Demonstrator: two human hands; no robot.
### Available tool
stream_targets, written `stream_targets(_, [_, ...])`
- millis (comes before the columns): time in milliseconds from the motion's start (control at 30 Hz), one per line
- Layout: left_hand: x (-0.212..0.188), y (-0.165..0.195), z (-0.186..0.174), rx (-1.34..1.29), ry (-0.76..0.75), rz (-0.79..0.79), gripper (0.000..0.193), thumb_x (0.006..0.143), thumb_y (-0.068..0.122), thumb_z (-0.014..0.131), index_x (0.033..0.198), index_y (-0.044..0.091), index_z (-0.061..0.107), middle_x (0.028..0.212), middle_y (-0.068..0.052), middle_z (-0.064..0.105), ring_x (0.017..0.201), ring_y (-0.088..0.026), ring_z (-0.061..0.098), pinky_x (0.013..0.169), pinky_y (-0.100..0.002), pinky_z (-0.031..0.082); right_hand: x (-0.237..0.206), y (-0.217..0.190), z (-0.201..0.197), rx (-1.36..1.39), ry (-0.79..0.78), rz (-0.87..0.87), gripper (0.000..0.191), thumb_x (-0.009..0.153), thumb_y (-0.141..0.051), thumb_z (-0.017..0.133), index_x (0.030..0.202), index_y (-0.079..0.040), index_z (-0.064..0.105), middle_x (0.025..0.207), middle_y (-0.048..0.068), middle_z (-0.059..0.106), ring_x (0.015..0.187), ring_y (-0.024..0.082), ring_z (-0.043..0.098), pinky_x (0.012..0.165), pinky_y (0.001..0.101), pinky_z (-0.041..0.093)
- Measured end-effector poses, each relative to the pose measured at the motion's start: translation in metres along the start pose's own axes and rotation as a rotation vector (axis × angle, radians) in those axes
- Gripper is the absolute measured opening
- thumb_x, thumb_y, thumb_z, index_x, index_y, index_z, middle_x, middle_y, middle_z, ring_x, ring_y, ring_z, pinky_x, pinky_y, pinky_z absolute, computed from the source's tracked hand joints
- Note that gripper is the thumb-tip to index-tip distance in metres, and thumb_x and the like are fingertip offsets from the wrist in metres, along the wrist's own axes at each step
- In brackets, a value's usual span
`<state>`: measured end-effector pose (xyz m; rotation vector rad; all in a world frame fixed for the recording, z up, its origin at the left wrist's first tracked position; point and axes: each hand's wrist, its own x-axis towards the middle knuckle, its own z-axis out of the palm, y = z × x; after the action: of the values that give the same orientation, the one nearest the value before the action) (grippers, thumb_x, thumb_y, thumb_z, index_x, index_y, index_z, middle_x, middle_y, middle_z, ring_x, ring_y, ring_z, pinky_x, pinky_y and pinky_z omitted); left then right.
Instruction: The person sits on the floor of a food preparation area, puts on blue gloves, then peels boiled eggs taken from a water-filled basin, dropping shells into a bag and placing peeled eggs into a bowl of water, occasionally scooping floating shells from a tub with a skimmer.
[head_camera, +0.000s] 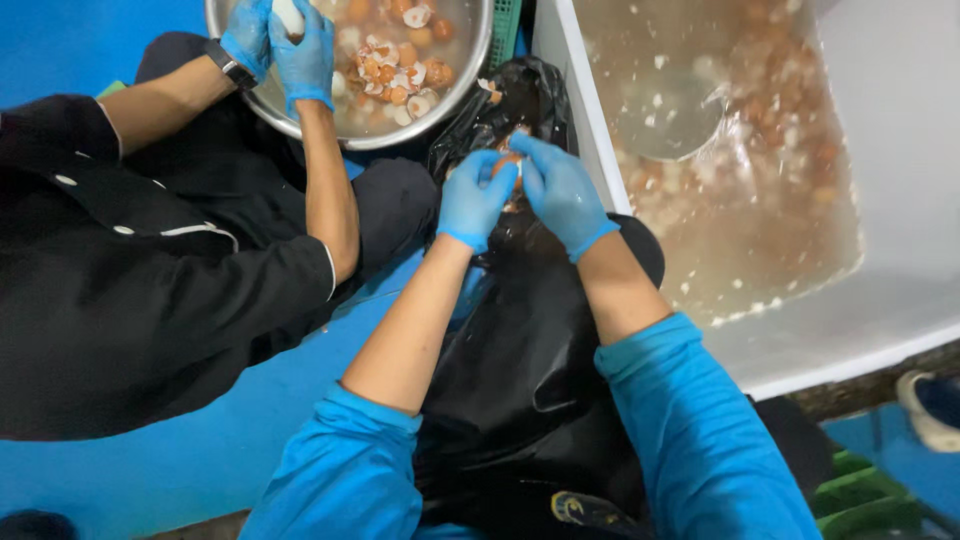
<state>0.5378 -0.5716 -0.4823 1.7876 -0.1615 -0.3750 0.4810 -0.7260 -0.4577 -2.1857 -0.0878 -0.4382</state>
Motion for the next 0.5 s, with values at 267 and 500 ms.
stream_targets(267, [0.011,-0.019,0.010,0.012,0.105,0.021,0.027,0.088,0.027,0.075,0.105,0.006,0.075,0.082,-0.007,0.072,0.070,-0.012,0.064,0.069,-0.029,0.054,0.015,0.012,0.015,0.008,-0.070,0.115,0.025,0.102,-0.007,0.055,0.123,0.001,0.066,0.107,0.021,0.071,0.085,0.033,0.071,0.078,0.0404,0.057])
stream_targets(500, [0.018,-0.028,0.006,-0.098,0.092,-0.026,0.027,0.093,0.025,0.072,0.110,0.005,0.075,0.091,-0.007,0.074,0.083,-0.013,0.069,0.076,-0.028,0.056,0.028,0.020,0.023,0.125,-0.086,0.265,0.025,0.098,-0.003,0.050,0.114,0.002,0.068,0.097,0.018,0.072,0.076,0.022,0.072,0.069,0.0328,0.058])
